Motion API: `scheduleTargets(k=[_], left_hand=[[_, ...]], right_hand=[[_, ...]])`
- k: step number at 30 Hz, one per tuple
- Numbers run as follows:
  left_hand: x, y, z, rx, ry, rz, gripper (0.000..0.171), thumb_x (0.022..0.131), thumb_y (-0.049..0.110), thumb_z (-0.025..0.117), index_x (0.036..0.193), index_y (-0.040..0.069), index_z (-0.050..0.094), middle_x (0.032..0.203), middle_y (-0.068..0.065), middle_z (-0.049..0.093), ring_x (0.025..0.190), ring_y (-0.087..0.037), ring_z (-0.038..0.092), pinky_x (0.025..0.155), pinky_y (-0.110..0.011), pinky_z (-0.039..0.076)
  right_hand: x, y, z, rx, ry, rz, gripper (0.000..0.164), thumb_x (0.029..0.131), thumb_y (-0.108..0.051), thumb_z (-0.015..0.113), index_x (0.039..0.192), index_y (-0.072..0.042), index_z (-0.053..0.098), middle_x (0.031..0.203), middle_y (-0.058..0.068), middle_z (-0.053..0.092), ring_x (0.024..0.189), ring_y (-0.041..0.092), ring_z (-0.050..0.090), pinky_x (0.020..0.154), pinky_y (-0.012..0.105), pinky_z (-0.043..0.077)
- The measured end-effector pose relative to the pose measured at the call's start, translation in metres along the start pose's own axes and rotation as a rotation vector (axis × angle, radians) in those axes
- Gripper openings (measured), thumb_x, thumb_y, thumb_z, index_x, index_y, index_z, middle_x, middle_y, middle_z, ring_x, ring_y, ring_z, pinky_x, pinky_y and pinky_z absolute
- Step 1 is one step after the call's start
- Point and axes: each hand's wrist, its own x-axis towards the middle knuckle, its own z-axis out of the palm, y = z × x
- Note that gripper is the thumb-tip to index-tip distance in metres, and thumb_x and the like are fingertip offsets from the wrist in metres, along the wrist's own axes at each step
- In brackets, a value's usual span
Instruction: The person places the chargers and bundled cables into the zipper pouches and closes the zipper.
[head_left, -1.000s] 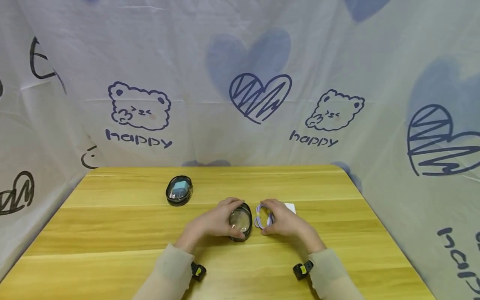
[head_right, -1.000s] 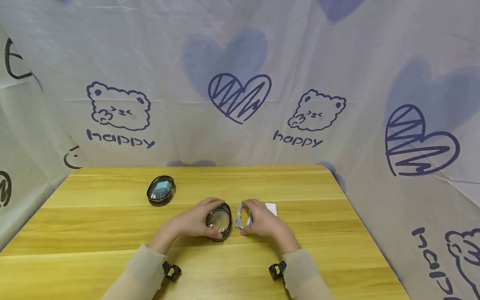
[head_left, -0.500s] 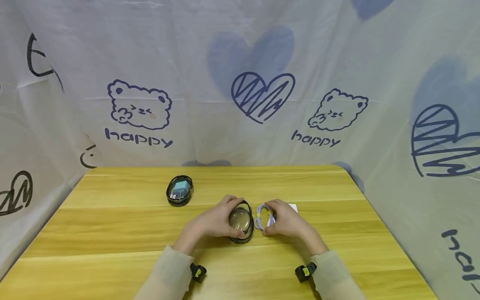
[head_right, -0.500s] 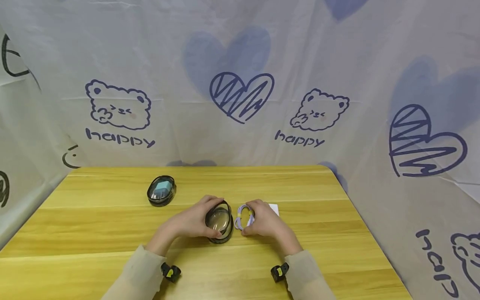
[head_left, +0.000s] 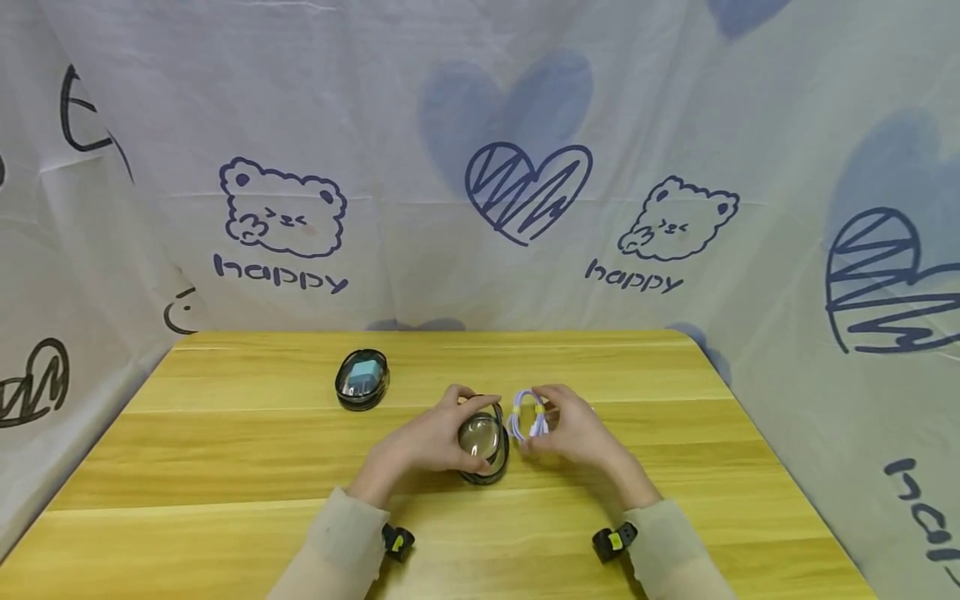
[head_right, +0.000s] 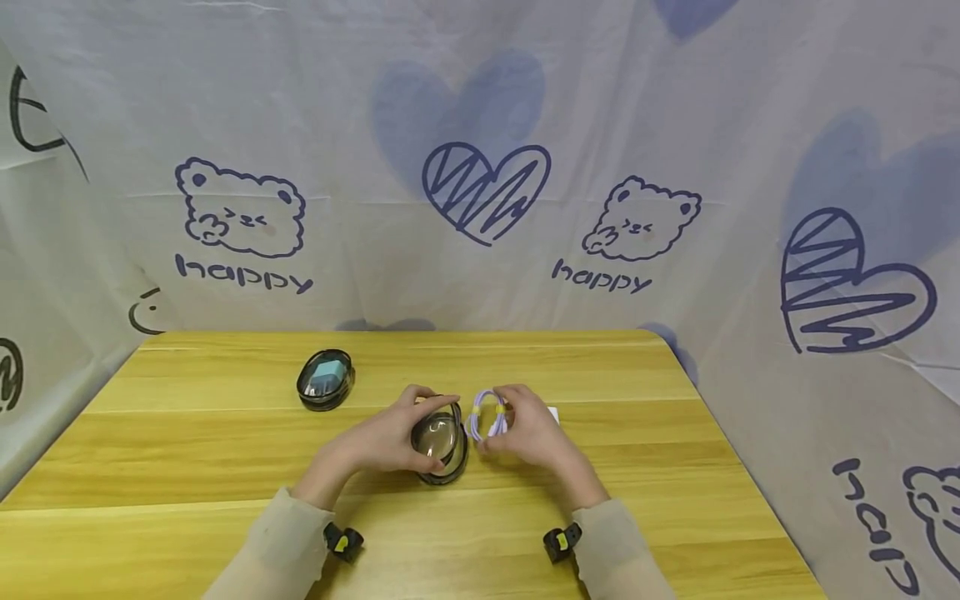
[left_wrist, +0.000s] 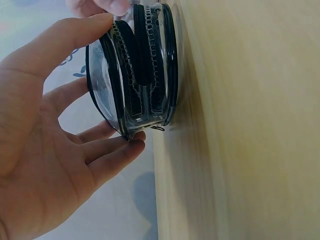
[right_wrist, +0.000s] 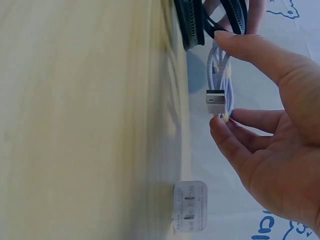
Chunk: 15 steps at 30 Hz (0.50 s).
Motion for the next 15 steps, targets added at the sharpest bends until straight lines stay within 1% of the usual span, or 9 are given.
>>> scheduleTargets(k=[2,5,11,15], left_hand=[[0.000,0.000,0.000,-0.005,0.006,0.001,0.095,0.069,0.042,0.082,0.147,0.041,0.028,0.139,-0.008,0.032,0.103,-0.022,0.055,0.084,-0.037,0.049],[0.000,0.001,-0.001,-0.006,0.011,0.001,0.094,0.069,0.041,0.081,0.147,0.038,0.028,0.137,-0.008,0.033,0.104,-0.023,0.055,0.085,-0.038,0.049],[-0.001,0.002,-0.002,-0.001,0.009,0.003,0.093,0.071,0.041,0.081,0.148,0.036,0.028,0.137,-0.009,0.034,0.107,-0.026,0.055,0.088,-0.040,0.048],[-0.001,0.002,-0.002,-0.008,0.010,0.002,0.093,0.071,0.041,0.081,0.148,0.034,0.029,0.138,-0.010,0.035,0.110,-0.026,0.054,0.090,-0.041,0.048]], right_hand=[[0.000,-0.002,-0.001,0.027,-0.004,0.003,0.090,0.060,-0.018,0.090,0.139,-0.009,0.046,0.133,0.008,0.049,0.103,0.026,0.059,0.082,0.032,0.054],[-0.001,-0.006,-0.002,0.034,-0.010,-0.004,0.089,0.061,-0.020,0.090,0.139,-0.010,0.047,0.133,0.008,0.049,0.105,0.026,0.059,0.084,0.034,0.054],[-0.003,-0.013,-0.002,0.043,-0.016,-0.018,0.090,0.061,-0.019,0.090,0.139,-0.009,0.046,0.134,0.007,0.049,0.105,0.027,0.058,0.086,0.037,0.053],[-0.005,-0.016,0.000,0.046,-0.024,-0.047,0.088,0.062,-0.019,0.089,0.138,-0.008,0.047,0.134,0.007,0.049,0.107,0.028,0.057,0.089,0.040,0.052]])
